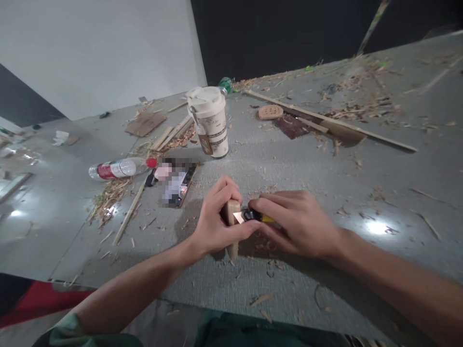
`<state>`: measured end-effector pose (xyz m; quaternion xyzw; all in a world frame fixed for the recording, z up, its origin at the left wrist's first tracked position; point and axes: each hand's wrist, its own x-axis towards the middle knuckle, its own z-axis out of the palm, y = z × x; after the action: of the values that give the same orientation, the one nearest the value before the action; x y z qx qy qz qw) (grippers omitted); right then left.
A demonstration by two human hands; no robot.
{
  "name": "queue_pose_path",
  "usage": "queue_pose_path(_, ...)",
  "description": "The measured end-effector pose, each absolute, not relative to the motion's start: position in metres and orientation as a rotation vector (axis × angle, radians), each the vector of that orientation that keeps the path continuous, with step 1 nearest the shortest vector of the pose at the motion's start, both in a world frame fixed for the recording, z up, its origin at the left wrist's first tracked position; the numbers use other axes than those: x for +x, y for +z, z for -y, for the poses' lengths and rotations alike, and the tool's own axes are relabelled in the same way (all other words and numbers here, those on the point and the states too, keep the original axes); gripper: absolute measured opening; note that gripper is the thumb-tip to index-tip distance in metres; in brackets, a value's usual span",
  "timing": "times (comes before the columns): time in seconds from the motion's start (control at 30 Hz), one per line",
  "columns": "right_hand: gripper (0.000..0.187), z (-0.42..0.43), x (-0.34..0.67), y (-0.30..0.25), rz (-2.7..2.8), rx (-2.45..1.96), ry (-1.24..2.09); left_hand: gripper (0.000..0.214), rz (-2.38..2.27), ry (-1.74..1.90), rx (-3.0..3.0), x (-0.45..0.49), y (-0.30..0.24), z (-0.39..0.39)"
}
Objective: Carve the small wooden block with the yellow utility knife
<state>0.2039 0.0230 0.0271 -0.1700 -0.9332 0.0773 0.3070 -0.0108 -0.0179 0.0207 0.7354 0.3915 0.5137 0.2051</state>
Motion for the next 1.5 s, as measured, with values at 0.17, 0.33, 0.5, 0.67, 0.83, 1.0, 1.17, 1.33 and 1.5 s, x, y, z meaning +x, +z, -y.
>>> queue_pose_path(0.17,0.031,-0.022,0.203,0.027,2.447,-0.493,0.076,0.036,-1.084,1.388,1.959,-0.009,0.024,0.022)
queue_pose_path(0.33,0.029,-0.021,0.202,0.026,2.424,-0.556,0.02,0.035,-1.113,1.353,1.889,-0.008,0.024,0.022)
queue_pose_path(0.5,0.026,-0.019,0.202,0.028,2.402,-0.598,0.031,0.038,-1.151,1.366,1.886,-0.007,0.027,0.023)
queue_pose_path(0.67,0.023,-0.017,0.201,0.029,2.387,-0.636,0.066,0.046,-1.151,1.377,1.829,-0.008,0.023,0.022)
queue_pose_path(0.83,0.022,-0.021,0.201,0.027,2.352,-0.737,0.126,0.057,-1.233,1.343,1.497,-0.012,0.005,0.016)
queue_pose_path(1.0,0.026,-0.024,0.202,0.023,2.421,-0.669,0.187,0.059,-1.431,1.309,1.453,-0.014,0.002,0.013)
queue_pose_path(1.17,0.029,-0.023,0.2,0.022,2.647,-0.468,0.376,0.058,-1.476,1.288,1.283,-0.013,0.003,0.015)
queue_pose_path(1.33,0.036,-0.022,0.198,0.021,2.781,-0.387,0.461,0.059,-1.528,1.257,1.163,-0.009,0.004,0.016)
queue_pose_path(1.5,0.036,-0.022,0.198,0.021,2.799,-0.381,0.442,0.056,-1.496,1.276,1.15,-0.009,0.006,0.015)
